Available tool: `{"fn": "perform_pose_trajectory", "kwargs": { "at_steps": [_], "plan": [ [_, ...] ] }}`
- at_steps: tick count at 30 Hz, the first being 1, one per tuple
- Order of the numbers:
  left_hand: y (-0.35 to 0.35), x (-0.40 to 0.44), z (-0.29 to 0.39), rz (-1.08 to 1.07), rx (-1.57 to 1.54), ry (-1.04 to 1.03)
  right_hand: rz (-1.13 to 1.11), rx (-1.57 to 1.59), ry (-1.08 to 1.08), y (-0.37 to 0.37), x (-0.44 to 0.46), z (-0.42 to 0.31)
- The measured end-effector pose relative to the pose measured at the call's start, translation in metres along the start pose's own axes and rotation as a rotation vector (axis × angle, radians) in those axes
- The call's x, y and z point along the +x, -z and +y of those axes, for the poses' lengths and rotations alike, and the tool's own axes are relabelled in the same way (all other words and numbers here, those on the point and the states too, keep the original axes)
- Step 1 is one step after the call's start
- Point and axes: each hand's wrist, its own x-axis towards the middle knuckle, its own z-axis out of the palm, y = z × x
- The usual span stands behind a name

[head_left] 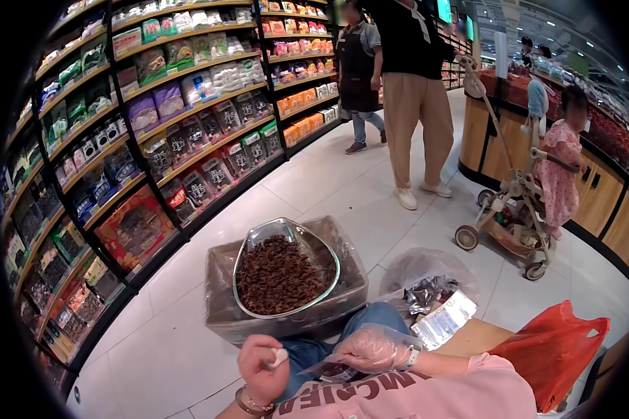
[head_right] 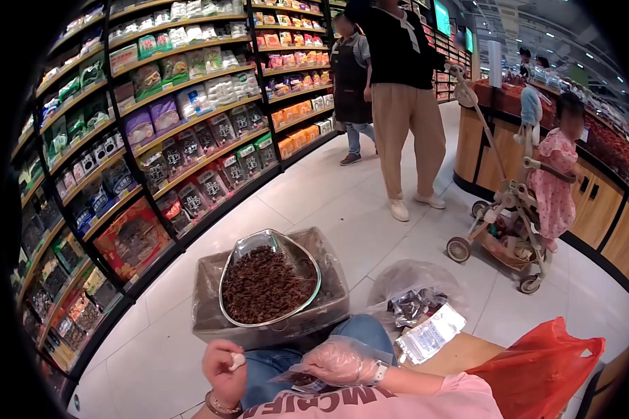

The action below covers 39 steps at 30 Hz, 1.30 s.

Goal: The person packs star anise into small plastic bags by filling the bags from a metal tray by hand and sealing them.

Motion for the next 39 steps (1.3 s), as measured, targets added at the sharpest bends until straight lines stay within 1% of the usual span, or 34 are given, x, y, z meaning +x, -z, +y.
{"fn": "perform_pose_trajectory", "kwargs": {
  "at_steps": [1, 4, 5, 8, 11, 13, 14, 16, 19, 22, 23, 24, 25, 27, 31, 32, 34, 36, 37, 39],
  "plan": [
    [-0.003, -0.005, -0.007, -0.015, -0.032, 0.088, 0.001, 0.006, 0.025, -0.001, 0.0, 0.001],
    [-0.014, -0.022, -0.03, -0.03, -0.28, 0.387, -0.054, 0.001, -0.042, 0.009, 0.002, -0.013],
    [-0.016, -0.025, -0.034, -0.043, -0.424, 0.455, -0.058, -0.014, -0.043, 0.009, 0.002, -0.014],
    [-0.018, -0.038, -0.048, -0.06, -0.686, 0.827, -0.074, -0.042, -0.06, 0.01, 0.002, -0.017],
    [-0.019, -0.055, -0.067, -0.075, -0.799, 0.986, -0.098, -0.046, -0.099, 0.012, 0.003, -0.023],
    [-0.023, -0.058, -0.07, -0.08, -0.801, 1.055, -0.123, -0.063, -0.109, 0.011, 0.004, -0.023],
    [-0.024, -0.06, -0.071, -0.083, -0.802, 1.09, -0.108, -0.033, -0.057, 0.008, 0.003, -0.019],
    [-0.027, -0.064, -0.077, -0.137, -0.806, 1.111, -0.076, 0.028, 0.045, 0.0, 0.0, -0.009],
    [-0.034, -0.064, -0.076, -0.234, -0.752, 1.15, -0.076, -0.068, 0.166, -0.009, 0.003, -0.007],
    [-0.043, -0.069, -0.075, -0.377, -0.611, 1.078, -0.099, -0.047, 0.133, -0.012, 0.002, -0.007],
    [-0.046, -0.07, -0.072, -0.363, -0.645, 1.059, -0.128, -0.023, 0.136, -0.012, 0.005, -0.007],
    [-0.048, -0.07, -0.07, -0.392, -0.582, 1.072, -0.166, 0.004, 0.146, -0.011, 0.007, -0.006],
    [-0.049, -0.068, -0.068, -0.423, -0.542, 1.038, -0.211, 0.035, 0.159, -0.012, 0.009, -0.006],
    [-0.05, -0.073, -0.07, -0.448, -0.496, 1.006, -0.207, 0.013, 0.153, -0.018, 0.008, -0.003],
    [-0.053, -0.084, -0.081, -0.362, -0.635, 0.979, -0.278, -0.082, 0.112, -0.015, 0.015, -0.003],
    [-0.052, -0.089, -0.087, -0.372, -0.663, 0.98, -0.302, -0.092, 0.087, -0.015, 0.016, -0.005],
    [-0.049, -0.088, -0.086, -0.419, -0.591, 0.982, -0.305, -0.06, 0.087, -0.015, 0.019, -0.008],
    [-0.049, -0.091, -0.086, -0.396, -0.652, 0.973, -0.282, -0.018, 0.111, -0.018, 0.019, -0.005],
    [-0.048, -0.091, -0.087, -0.393, -0.681, 0.965, -0.304, -0.03, 0.076, -0.021, 0.019, -0.002],
    [-0.043, -0.087, -0.084, -0.458, -0.653, 0.935, -0.303, -0.039, 0.08, -0.018, 0.022, -0.011]
  ]
}}
